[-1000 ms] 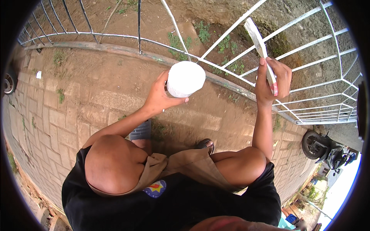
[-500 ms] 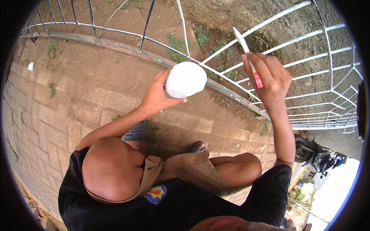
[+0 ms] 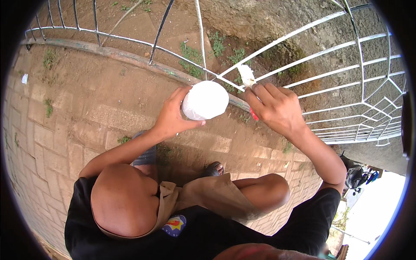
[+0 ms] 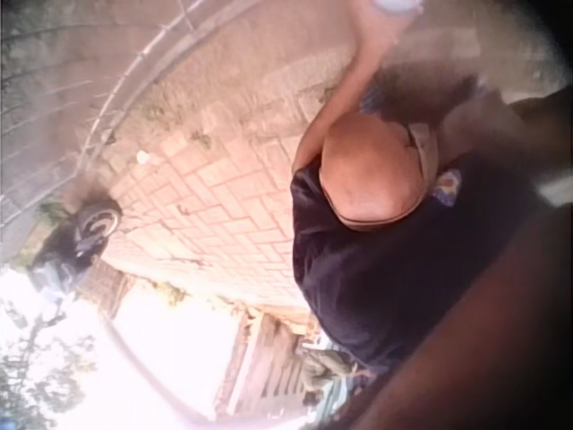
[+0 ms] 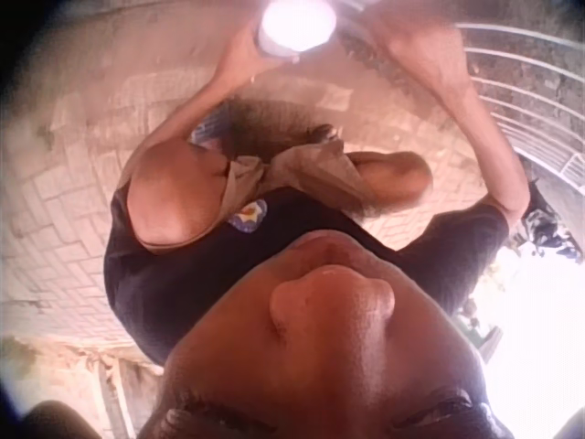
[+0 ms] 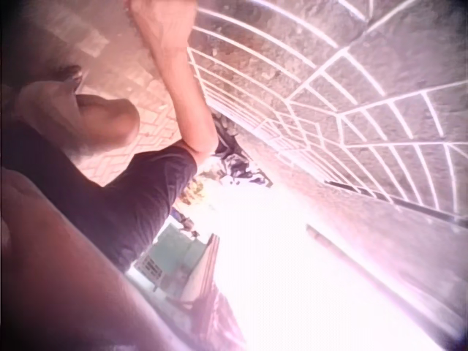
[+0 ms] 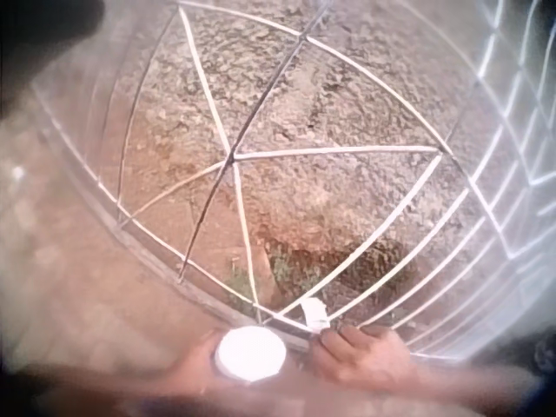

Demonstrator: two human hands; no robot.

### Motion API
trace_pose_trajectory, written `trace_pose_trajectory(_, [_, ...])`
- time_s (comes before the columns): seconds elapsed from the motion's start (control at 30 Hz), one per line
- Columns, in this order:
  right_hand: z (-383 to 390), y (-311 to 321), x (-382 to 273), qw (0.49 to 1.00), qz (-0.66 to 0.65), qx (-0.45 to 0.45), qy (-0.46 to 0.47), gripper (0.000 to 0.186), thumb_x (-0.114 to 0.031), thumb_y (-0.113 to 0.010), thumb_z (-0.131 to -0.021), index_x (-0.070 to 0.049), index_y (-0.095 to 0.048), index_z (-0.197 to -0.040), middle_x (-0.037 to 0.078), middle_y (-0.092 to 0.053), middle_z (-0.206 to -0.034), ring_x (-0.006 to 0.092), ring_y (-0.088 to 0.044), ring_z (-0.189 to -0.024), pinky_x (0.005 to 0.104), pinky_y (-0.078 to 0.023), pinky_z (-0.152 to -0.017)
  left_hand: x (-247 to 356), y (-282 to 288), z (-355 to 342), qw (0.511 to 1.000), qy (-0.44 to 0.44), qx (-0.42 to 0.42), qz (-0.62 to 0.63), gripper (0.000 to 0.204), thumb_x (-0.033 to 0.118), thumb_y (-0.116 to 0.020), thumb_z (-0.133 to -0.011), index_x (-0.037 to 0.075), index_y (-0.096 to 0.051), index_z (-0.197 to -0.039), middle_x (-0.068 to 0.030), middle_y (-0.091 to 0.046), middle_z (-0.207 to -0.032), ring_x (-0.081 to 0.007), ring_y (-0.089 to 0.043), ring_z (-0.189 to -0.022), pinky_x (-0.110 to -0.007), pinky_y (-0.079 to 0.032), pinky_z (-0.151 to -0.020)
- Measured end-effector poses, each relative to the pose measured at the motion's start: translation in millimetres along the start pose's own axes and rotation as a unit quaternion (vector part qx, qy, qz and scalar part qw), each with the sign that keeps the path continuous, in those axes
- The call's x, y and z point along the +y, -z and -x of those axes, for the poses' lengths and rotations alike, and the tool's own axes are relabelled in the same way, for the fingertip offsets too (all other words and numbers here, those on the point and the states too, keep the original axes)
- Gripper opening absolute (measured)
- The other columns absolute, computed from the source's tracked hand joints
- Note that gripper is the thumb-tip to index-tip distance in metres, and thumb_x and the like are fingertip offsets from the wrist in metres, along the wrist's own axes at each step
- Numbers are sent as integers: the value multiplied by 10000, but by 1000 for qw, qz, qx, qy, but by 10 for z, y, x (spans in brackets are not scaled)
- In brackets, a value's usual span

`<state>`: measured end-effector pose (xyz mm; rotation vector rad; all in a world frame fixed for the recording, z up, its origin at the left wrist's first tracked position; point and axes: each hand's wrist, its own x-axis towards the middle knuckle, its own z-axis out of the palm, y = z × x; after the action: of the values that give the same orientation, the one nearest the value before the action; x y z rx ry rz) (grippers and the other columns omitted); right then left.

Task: The person paints a metal fence white using a paintbrush and a small container of paint. They repeatedly dip the brush into the container and apply paint to vertical and horizontal bars of the fence.

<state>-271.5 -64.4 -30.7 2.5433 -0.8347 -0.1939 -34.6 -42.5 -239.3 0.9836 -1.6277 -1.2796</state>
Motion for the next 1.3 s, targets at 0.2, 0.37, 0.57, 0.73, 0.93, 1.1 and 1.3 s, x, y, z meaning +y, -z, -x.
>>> trace_pose_trajectory(0.2, [-111, -24, 155, 998, 30, -9, -49, 167, -128, -722, -722, -110, -635, -863, -4, -541, -800, 115, -613, -665, 261, -496, -491, -63, 17, 142, 1000, 0, -8, 17, 901, 266, -930, -659, -29, -498, -1392, -208, -569, -1316, -363, -600, -1236, -438, -489, -1045])
trace_pose_trajectory(0.37, [56, -284, 26, 998, -47, 35, -12, 189, -130, -696, -753, -107, -691, -940, 3, -642, -914, 134, -663, -741, 266, -502, -514, -74, -75, 250, 998, 8, -50, 27, 896, 256, -929, -654, -21, -500, -1390, -206, -573, -1309, -377, -589, -1244, -438, -482, -1054])
trace_pose_trajectory(0.57, [114, -668, -273, 990, -71, -102, 62, 217, -113, -689, -795, -94, -694, -1011, 10, -634, -878, 149, -653, -696, 295, -542, -540, -155, -161, 432, 990, 5, -130, 47, 878, 245, -929, -645, 1, -513, -1378, -197, -575, -1317, -387, -585, -1251, -448, -479, -1056])
trace_pose_trajectory(0.73, [118, -739, -264, 994, -104, -15, 11, 201, -120, -690, -795, -97, -679, -994, 6, -638, -908, 145, -669, -724, 289, -541, -540, -119, -213, 444, 982, -22, -168, 84, 871, 239, -923, -644, 17, -517, -1382, -196, -573, -1325, -384, -579, -1261, -453, -471, -1065])
trace_pose_trajectory(0.93, [307, -962, -456, 991, -127, 47, -1, 292, -148, -712, -740, -105, -636, -1018, 19, -630, -943, 141, -663, -736, 283, -508, -506, -127, -211, 464, 980, -28, -170, 95, 877, 243, -926, -638, 18, -517, -1381, -189, -572, -1323, -383, -577, -1261, -450, -469, -1065])
trace_pose_trajectory(1.1, [277, -1112, -406, 990, -127, 7, -53, 150, -117, -731, -785, -111, -658, -916, 19, -619, -853, 151, -641, -669, 294, -505, -511, -148, -190, 430, 983, -19, -162, 83, 886, 255, -928, -643, 6, -507, -1382, -189, -567, -1325, -376, -580, -1253, -447, -468, -1064])
trace_pose_trajectory(1.3, [316, -1080, -490, 971, -173, 129, -107, 140, -121, -807, -825, -107, -674, -868, 19, -662, -817, 177, -664, -634, 309, -525, -514, -111, -153, 382, 986, -15, -150, 75, 879, 246, -931, -644, 3, -510, -1378, -190, -569, -1315, -374, -586, -1238, -447, -468, -1056])
